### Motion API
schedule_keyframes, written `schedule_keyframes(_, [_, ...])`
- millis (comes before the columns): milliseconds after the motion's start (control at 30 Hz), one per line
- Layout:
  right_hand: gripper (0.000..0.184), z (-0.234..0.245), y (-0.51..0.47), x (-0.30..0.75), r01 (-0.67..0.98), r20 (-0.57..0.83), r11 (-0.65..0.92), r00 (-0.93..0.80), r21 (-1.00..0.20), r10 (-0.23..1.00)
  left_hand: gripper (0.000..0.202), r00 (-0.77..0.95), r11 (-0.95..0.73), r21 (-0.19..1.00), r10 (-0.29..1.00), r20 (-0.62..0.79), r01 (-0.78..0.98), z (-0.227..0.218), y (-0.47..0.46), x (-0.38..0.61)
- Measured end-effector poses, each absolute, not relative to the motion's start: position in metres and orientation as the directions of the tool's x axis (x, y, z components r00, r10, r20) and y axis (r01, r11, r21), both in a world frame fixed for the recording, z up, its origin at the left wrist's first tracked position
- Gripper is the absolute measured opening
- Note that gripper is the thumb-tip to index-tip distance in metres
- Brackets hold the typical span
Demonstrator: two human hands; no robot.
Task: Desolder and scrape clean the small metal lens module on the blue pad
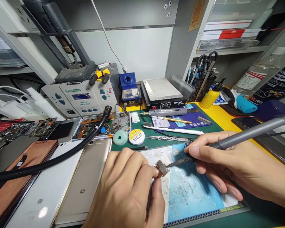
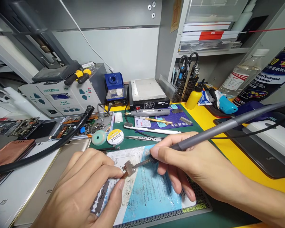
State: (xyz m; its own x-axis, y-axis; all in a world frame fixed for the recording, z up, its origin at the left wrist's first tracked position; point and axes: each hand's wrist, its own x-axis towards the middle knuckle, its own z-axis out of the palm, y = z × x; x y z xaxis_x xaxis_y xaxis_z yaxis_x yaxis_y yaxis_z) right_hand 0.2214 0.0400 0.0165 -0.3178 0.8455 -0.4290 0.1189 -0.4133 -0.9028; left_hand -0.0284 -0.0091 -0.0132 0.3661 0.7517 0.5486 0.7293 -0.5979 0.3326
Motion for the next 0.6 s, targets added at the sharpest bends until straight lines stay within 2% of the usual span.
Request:
schedule_keyframes(300, [0.025,0.0187,0.0393,0.2209,0.156,-0.438,-0.41,-0.31,-0.899,0.844,0.013,0.355,-0.588,0.345,0.761,0.544,0.732,-0.0132,-0.0089,-0.028])
schedule_keyframes(600, [0.028,0.0182,0.0404,0.2185,0.124,-0.432,-0.414,-0.309,-0.902,0.847,0.013,0.361,-0.592,0.345,0.759,0.541,0.728,-0.0136,-0.0103,-0.0283])
